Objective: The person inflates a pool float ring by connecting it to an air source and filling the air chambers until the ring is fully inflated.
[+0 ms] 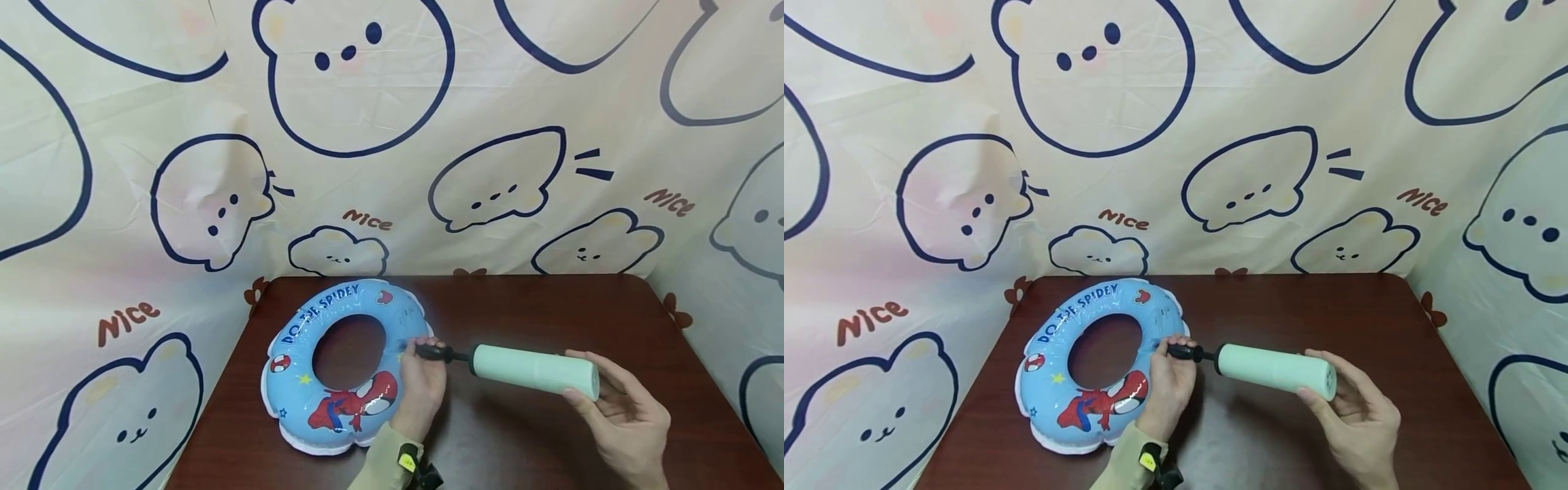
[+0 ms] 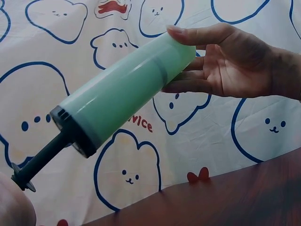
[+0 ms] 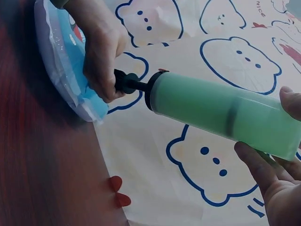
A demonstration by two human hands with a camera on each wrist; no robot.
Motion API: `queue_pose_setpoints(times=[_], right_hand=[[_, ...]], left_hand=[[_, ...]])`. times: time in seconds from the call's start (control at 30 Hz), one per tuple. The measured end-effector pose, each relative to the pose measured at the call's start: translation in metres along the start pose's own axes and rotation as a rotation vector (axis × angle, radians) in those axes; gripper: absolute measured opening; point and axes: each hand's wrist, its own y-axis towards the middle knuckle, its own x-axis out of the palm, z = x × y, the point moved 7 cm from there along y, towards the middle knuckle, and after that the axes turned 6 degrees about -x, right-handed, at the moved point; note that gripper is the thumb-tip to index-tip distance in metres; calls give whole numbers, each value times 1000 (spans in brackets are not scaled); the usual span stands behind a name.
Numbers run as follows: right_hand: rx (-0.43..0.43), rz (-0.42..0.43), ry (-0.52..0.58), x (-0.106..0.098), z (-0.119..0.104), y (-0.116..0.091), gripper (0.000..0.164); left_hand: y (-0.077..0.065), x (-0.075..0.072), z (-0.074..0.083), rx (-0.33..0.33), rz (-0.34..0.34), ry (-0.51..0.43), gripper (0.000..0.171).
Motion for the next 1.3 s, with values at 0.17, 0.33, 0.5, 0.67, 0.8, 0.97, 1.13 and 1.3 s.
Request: queue_pose_setpoints(times=[0.17,0.33,0.5,0.67,0.8,0.97,1.13,1.3], right_hand=[[19,20,-33,-6,-7,2,62],[33,47,-64,-13,-16,4,61],[5,87,-68,-22,-27,8,57],[-17,145,-96,-35,-40,11,54],[-42,117,-76,-35,-40,12,55],[-25,68,-89,-19,-21,9,59],[7,58,-59,1,6,0,61],[33,54,-57,11,26,-4,63]], left_hand=[[0,0,1,-1,14,-13,20],[0,0,0,-4,24,-9,20],[2,-2,4,10,9,-11,20],[3,-4,10,28,-7,-7,21],[3,-3,8,-8,-37,-37,27],[3,1,-3,-45,-76,-67,25],[2,1,-10,-42,-47,-36,24],[3,-1,-9,-21,-28,-14,27]])
